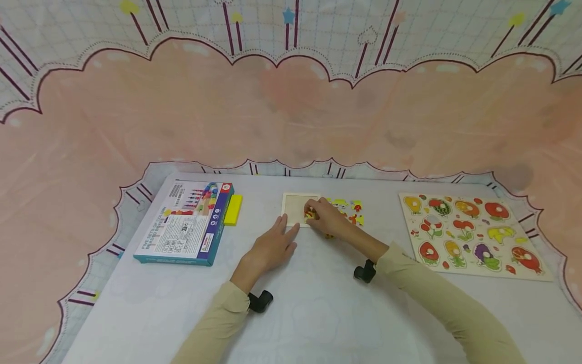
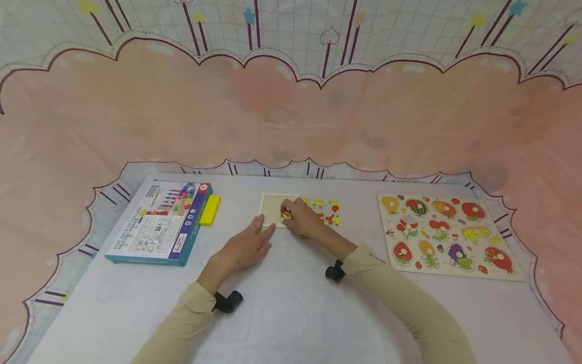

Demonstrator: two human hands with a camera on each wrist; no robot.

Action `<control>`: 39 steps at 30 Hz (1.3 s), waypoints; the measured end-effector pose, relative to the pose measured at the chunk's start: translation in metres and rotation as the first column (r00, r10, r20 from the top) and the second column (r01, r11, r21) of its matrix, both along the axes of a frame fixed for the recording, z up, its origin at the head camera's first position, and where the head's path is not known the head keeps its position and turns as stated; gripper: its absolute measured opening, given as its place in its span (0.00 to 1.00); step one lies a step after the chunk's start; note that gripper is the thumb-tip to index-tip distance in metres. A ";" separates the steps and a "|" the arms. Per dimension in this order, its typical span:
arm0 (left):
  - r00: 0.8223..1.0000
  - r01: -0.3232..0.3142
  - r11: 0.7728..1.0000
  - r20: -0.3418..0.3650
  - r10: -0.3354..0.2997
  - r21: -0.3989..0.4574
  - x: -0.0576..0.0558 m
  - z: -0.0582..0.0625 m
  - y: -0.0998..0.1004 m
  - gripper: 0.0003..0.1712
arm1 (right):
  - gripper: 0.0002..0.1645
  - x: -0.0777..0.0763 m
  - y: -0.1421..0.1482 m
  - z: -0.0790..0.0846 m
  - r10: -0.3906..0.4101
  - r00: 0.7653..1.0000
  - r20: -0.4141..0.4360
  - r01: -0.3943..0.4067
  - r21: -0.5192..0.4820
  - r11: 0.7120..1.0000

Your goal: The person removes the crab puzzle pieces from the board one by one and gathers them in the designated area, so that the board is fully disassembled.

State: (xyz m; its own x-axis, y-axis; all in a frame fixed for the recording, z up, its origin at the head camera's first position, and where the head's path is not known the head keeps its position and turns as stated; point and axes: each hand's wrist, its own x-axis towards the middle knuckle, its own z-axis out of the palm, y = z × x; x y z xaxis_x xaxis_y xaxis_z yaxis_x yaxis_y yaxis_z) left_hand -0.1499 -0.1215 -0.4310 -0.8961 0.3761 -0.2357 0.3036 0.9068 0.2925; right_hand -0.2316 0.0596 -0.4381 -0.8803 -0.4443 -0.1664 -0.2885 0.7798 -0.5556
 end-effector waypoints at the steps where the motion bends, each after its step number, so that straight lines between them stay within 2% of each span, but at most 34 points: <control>1: 1.000 0.002 1.000 -0.001 -0.002 0.001 0.000 0.000 0.000 0.32 | 0.14 0.000 0.000 0.000 0.003 1.000 -0.003 -0.003 -0.007 1.000; 15: 0.999 -0.011 1.000 0.031 0.012 -0.014 0.001 -0.001 0.001 0.32 | 0.14 0.004 0.002 -0.005 0.005 1.000 -0.003 -0.005 -0.048 0.999; 23: 1.000 -0.010 1.000 0.020 0.010 -0.003 0.000 0.002 0.000 0.32 | 0.13 0.001 0.002 -0.002 0.025 0.999 -0.030 -0.027 -0.048 0.998; 26: 1.000 -0.002 1.000 0.014 0.002 -0.009 -0.001 0.002 0.001 0.32 | 0.09 -0.002 0.007 -0.001 0.042 0.998 -0.043 -0.047 -0.120 0.992; 29: 1.000 -0.002 1.000 0.011 0.002 -0.013 0.000 0.002 0.002 0.31 | 0.07 -0.004 0.017 0.000 0.053 0.997 -0.060 -0.065 -0.224 0.972; 32: 1.000 -0.004 1.000 0.016 0.004 -0.003 -0.001 0.002 0.002 0.31 | 0.09 -0.004 0.034 0.003 0.034 0.999 -0.026 -0.040 -0.294 0.955; 36: 1.000 -0.010 1.000 0.028 0.010 0.003 0.000 0.001 0.002 0.32 | 0.12 -0.001 0.061 0.009 0.000 0.997 0.074 0.022 -0.297 0.955; 39: 0.999 -0.018 1.000 0.029 0.018 0.003 0.000 0.001 0.003 0.32 | 0.12 0.002 0.082 0.012 -0.011 0.994 0.109 0.042 -0.286 0.957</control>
